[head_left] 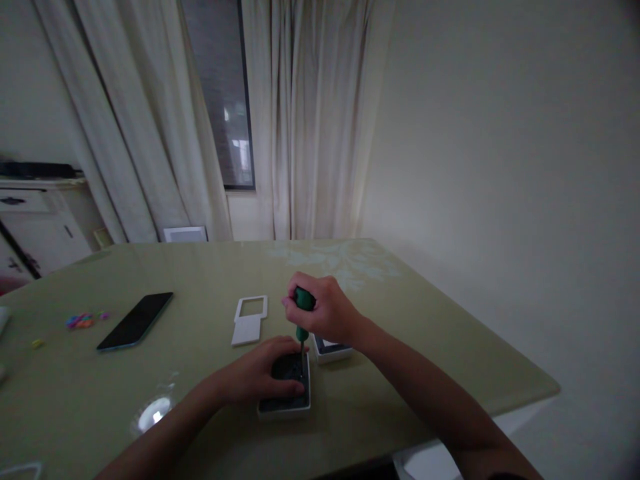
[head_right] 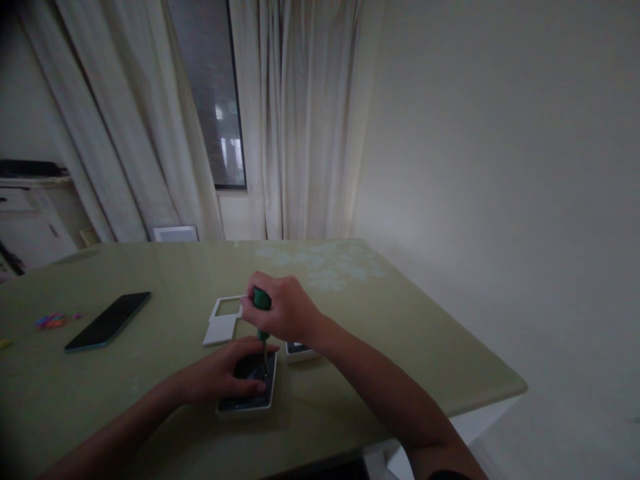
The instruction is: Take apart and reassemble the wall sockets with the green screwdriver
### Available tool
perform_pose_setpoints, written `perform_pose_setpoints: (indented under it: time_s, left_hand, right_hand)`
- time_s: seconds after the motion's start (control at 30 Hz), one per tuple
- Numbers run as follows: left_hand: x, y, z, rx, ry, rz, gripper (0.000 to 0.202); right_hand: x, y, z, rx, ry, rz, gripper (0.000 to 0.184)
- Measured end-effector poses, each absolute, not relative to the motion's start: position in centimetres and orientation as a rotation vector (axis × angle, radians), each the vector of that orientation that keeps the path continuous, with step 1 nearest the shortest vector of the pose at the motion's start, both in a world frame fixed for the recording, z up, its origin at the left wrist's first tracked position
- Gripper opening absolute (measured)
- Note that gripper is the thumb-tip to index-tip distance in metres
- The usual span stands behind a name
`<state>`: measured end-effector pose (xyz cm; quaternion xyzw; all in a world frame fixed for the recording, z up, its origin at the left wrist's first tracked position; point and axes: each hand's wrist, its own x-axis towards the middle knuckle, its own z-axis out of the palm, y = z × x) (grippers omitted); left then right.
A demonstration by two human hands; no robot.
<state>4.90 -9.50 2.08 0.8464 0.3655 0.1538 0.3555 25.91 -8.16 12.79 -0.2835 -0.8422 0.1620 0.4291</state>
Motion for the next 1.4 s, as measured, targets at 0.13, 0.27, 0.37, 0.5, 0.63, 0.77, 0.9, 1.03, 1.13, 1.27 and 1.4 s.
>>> perform_pose_setpoints:
  time_s: [0.13,0.27,0.37,0.5,0.63,0.77,0.9,1.03,1.13,1.27,1.4]
  left_hand:
    - [5.0,-9.2,1.9,2.216,0.935,0.441,0.055]
    - [5.2,-9.0,2.1,2.221,0.953,0.476,0.056]
    - [5.3,-9.0,2.2,2.193,0.943,0.473,0.056]
    - [5.0,-8.9,1.9,2.161,0.986,0.486,0.065]
    - [4.9,-8.7,1.5,2.16,0.976,0.478,0.065]
    - [4.9,-8.6,1.4,2.167,0.994,0.465,0.063]
    - [4.9,-8.5,1.4,2.147,0.981,0.477,0.064]
    - [4.9,-8.5,1.5,2.134,0.958,0.471,0.063]
    - [4.9,-8.5,1.4,2.126,0.97,0.464,0.064]
    - [4.9,-8.5,1.3,2.122,0.978,0.471,0.066]
    - [4.9,-8.5,1.4,2.126,0.964,0.478,0.065]
  right_hand:
    - [27.3,-8.0,14.0,-0.522,-2.338,0.512,0.008]
    - [28.2,-8.1,15.0,-0.774,-2.411,0.254,0.015]
    - [28.3,-8.0,15.3,-0.939,-2.379,0.138,0.032]
    - [28.7,-7.6,15.6,-0.657,-2.499,0.461,0.016]
    - [28.6,-7.8,15.6,-0.695,-2.514,0.369,0.012]
    - [28.3,-8.2,15.6,-0.82,-2.473,0.198,0.021]
    - [28.6,-8.4,16.0,-0.625,-2.587,0.258,0.01]
    - [28.9,-8.1,15.9,-0.938,-2.479,0.006,0.027]
    - [29.1,-8.0,15.9,-0.757,-2.56,0.093,0.018]
    - [29.1,-8.3,16.1,-0.634,-2.611,0.212,0.017]
    - [29.0,-8.5,16.2,-0.938,-2.498,-0.002,0.026]
